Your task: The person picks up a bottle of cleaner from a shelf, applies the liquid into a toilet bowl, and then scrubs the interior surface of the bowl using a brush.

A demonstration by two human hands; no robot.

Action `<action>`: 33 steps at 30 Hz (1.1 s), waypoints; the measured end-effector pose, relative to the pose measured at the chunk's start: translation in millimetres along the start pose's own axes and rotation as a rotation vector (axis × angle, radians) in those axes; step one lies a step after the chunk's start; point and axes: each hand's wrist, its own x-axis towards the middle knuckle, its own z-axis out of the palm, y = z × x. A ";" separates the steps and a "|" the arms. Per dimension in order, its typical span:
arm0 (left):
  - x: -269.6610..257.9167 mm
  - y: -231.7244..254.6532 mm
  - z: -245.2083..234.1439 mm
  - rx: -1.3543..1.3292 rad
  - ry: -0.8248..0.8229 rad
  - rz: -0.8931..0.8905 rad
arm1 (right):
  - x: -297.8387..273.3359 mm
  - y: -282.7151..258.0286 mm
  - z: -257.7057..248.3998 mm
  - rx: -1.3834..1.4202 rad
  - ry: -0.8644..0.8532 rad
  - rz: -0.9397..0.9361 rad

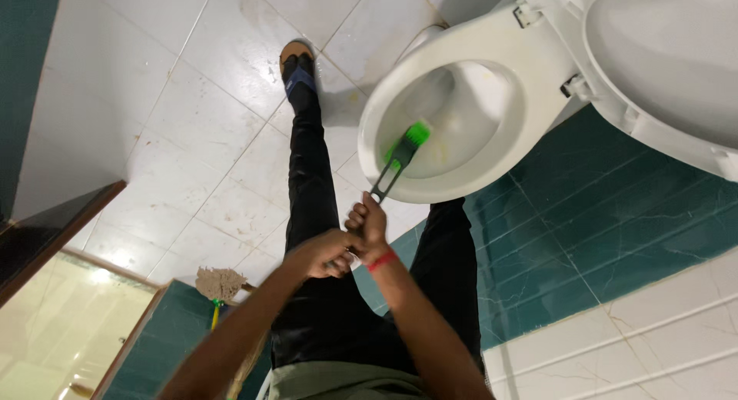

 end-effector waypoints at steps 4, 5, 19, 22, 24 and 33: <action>-23.2 66.5 -36.1 0.258 -0.042 -0.273 | 14.7 18.4 54.0 0.144 0.125 -0.207; -26.4 75.6 -30.3 0.364 0.081 -0.203 | 19.1 15.4 60.0 0.210 0.141 -0.268; 2.7 -9.0 0.2 1.352 0.658 0.152 | -0.4 27.3 21.7 0.038 0.366 -0.408; -6.4 10.5 13.5 1.320 0.738 0.062 | 3.2 23.4 27.2 0.032 0.384 -0.434; -5.3 46.7 17.6 1.531 0.666 0.227 | 21.0 -7.0 41.7 0.056 0.362 -0.513; 17.2 36.3 11.8 1.483 0.593 0.181 | 20.1 -5.2 24.2 0.033 0.361 -0.542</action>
